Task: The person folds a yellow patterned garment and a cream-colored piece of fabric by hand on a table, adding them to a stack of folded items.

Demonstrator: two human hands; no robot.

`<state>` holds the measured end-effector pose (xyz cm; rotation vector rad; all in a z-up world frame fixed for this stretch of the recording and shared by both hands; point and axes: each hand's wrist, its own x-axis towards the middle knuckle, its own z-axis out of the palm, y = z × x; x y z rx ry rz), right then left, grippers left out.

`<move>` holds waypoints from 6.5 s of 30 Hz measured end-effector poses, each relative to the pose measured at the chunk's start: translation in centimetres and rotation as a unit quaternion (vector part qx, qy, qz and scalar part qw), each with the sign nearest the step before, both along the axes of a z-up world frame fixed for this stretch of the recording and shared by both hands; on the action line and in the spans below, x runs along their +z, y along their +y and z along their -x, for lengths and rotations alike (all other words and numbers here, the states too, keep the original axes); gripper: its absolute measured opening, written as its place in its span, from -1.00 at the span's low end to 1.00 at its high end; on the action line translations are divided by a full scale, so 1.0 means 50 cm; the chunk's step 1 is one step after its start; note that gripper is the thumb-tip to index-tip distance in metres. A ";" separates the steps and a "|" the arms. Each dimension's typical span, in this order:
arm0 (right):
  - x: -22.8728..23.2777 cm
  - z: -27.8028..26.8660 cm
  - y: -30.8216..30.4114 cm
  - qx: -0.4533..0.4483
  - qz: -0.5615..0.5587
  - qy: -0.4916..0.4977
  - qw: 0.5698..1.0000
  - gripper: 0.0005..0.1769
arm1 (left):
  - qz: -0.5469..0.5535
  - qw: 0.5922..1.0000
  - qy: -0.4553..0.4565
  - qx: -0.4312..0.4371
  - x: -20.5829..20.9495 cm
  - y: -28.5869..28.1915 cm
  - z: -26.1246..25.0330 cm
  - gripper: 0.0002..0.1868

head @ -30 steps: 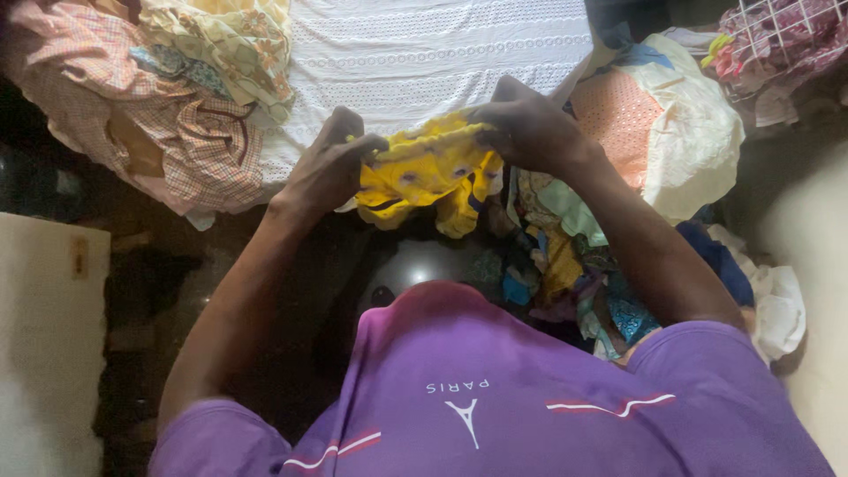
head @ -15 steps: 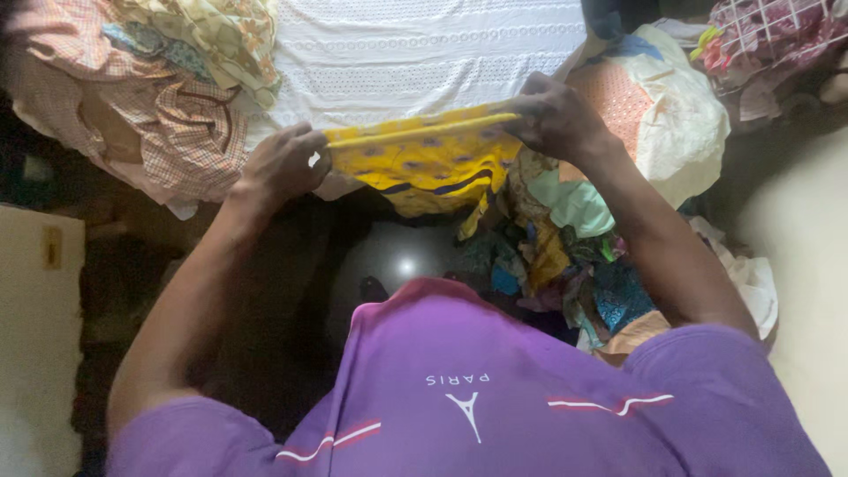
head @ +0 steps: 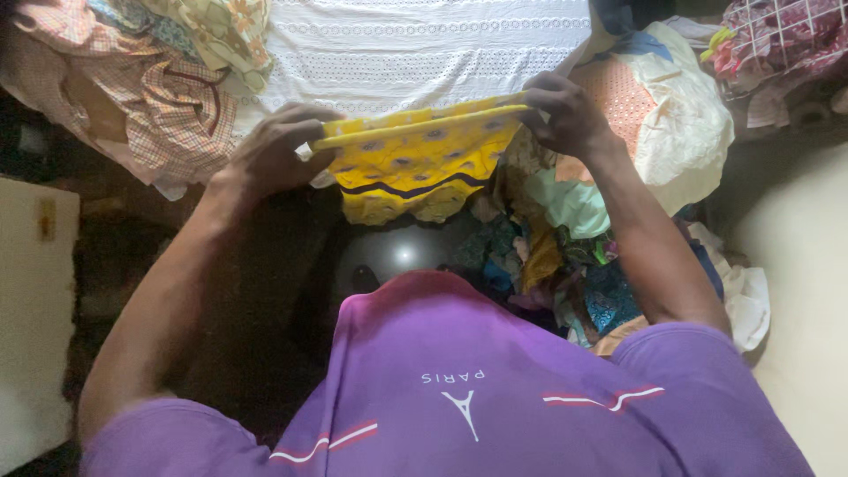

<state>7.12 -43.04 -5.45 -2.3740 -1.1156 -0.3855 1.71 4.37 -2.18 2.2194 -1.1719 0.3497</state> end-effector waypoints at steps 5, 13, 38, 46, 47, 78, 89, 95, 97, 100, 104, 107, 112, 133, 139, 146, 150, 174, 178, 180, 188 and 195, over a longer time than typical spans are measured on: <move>0.013 -0.014 0.016 0.012 -0.044 0.040 0.998 -0.74 | 0.079 0.994 0.071 0.024 0.012 -0.060 0.050 -0.88; 0.011 -0.093 0.003 0.083 0.046 0.010 0.995 -0.85 | 0.029 0.999 0.014 0.027 0.021 -0.076 0.039 -0.82; -0.066 -0.172 0.225 -0.178 -0.321 0.220 0.904 -0.74 | 0.307 0.880 0.254 0.259 -0.109 0.042 -0.267 -0.68; -0.024 -0.335 0.268 -0.208 -0.479 0.224 0.823 -0.53 | 0.339 0.899 0.161 0.227 -0.104 0.053 -0.448 -0.84; -0.028 -0.358 0.268 -0.209 -0.494 0.214 0.817 -0.51 | 0.341 0.902 0.144 0.223 -0.102 0.050 -0.469 -0.84; -0.587 -1.117 0.257 -0.410 -0.230 0.209 0.858 -0.63 | 0.217 0.729 0.430 0.487 -0.659 0.020 -1.189 -0.70; -0.496 -1.025 0.334 -0.321 -0.165 0.052 0.931 -0.55 | 0.085 0.886 0.153 0.430 -0.626 -0.057 -1.108 -0.67; -0.492 -0.947 0.427 -0.095 -0.107 0.148 0.979 -0.52 | 0.001 0.962 0.109 0.251 -0.626 -0.150 -1.044 -0.46; -0.489 -0.926 0.434 -0.019 -0.083 0.157 0.984 -0.37 | -0.034 0.964 0.106 0.242 -0.625 -0.159 -1.029 -0.38; -0.472 -0.892 0.412 -0.072 0.035 0.183 0.980 -0.50 | -0.079 0.950 0.145 0.264 -0.613 -0.148 -1.009 -0.37; -0.434 -0.876 0.324 -0.098 0.064 0.249 0.962 -0.41 | -0.117 0.944 0.197 0.239 -0.566 -0.084 -0.995 -0.35; -0.426 -0.888 0.260 -0.150 0.116 0.229 0.955 -0.36 | -0.160 0.945 0.183 0.220 -0.539 -0.031 -0.998 -0.37; -0.467 -0.881 0.233 -0.224 0.184 0.271 0.918 -0.37 | -0.170 0.934 0.198 0.246 -0.559 -0.018 -0.984 -0.38; -0.414 -0.649 0.301 -0.252 0.147 0.269 0.918 -0.23 | -0.237 0.907 0.212 0.275 -0.592 0.008 -0.703 -0.35; -0.462 -0.636 0.272 -0.319 0.148 0.243 0.904 -0.25 | -0.282 0.856 0.266 0.342 -0.562 0.031 -0.676 -0.31; -0.513 -0.529 0.393 -0.227 0.073 0.170 0.956 -0.28 | -0.265 0.924 0.088 0.261 -0.614 -0.098 -0.590 -0.32; -0.512 -0.460 0.450 -0.164 0.070 0.197 0.964 -0.37 | -0.250 0.938 0.159 0.181 -0.618 -0.140 -0.529 -0.31; -0.516 -0.208 0.458 -0.181 0.091 0.218 0.955 -0.30 | -0.276 0.876 0.292 0.266 -0.546 0.002 -0.285 -0.28; -0.539 -0.182 0.392 -0.237 0.071 0.215 0.945 -0.27 | -0.209 0.872 0.264 0.355 -0.590 0.055 -0.254 -0.23; -0.559 -0.188 0.312 -0.307 0.066 0.189 0.930 -0.28 | -0.155 0.887 0.205 0.384 -0.624 0.087 -0.242 -0.29; -0.616 -0.199 0.179 -0.407 -0.092 0.080 0.905 -0.40 | -0.026 0.834 0.235 0.499 -0.613 0.085 -0.231 -0.58; -0.621 -0.230 0.136 -0.494 -0.075 0.136 0.856 -0.83 | 0.135 0.730 0.416 0.526 -0.602 0.107 -0.269 -0.68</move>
